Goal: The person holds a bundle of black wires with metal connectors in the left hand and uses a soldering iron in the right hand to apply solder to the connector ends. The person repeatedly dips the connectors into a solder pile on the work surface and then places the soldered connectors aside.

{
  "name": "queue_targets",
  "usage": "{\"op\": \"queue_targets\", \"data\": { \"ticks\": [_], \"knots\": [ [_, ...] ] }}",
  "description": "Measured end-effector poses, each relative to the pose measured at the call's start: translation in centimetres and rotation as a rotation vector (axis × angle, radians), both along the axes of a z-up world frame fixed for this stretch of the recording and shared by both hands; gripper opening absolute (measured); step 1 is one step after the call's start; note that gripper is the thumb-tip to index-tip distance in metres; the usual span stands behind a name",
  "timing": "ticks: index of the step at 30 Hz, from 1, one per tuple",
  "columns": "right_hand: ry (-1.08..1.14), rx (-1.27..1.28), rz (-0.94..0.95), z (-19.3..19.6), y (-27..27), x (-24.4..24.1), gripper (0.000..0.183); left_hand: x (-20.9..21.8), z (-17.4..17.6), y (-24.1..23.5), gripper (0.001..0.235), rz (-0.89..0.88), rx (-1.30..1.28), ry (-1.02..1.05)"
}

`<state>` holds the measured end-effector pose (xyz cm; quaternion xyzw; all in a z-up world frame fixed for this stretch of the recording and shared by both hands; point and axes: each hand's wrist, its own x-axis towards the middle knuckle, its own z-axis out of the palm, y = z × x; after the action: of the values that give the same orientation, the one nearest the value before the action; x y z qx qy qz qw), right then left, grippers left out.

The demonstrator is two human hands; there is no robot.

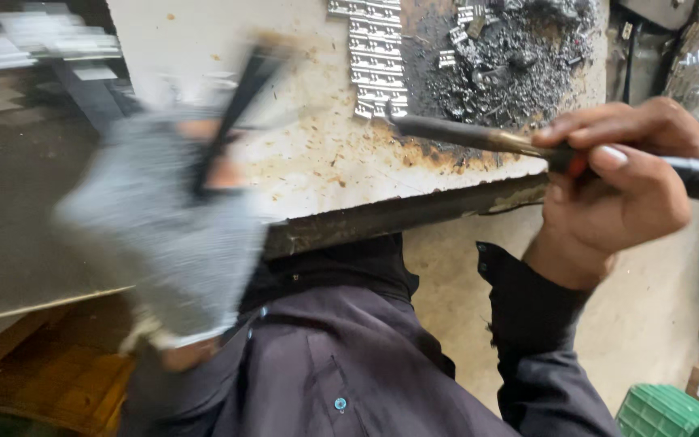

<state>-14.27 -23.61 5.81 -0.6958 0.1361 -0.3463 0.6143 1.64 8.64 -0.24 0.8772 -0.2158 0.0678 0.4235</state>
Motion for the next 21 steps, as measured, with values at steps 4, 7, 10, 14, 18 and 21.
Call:
{"op": "queue_targets", "data": {
  "ticks": [4, 7, 10, 14, 18, 21],
  "knots": [
    [-0.09, -0.057, -0.055, -0.5, -0.3, -0.8, 0.02, 3.9, -1.3, 5.9, 0.025, 0.079, 0.433, -0.201],
    [-0.122, -0.066, -0.06, -0.7, -0.6, -1.1, 0.022, 3.8, -0.8, 5.7, 0.02, -0.044, 0.22, 0.026],
    [-0.158, -0.029, -0.041, -0.6, -0.4, -0.9, 0.025, 2.4, 2.1, 2.0, 0.015, -0.169, 0.048, 0.688],
    [-0.119, 0.06, -0.003, -0.6, -0.5, -0.5, 0.023, 2.9, 2.7, -5.5, 0.005, -0.316, -0.101, 0.41],
    [-0.012, 0.084, 0.039, -0.4, -0.4, 0.3, 0.023, 3.4, 1.2, -7.4, 0.005, -0.297, -0.249, 0.331],
    [0.036, 0.106, 0.034, -0.5, 0.3, 0.8, 0.023, 3.4, 0.4, -7.8, 0.007, -0.3, -0.221, 0.227]
  ]
}}
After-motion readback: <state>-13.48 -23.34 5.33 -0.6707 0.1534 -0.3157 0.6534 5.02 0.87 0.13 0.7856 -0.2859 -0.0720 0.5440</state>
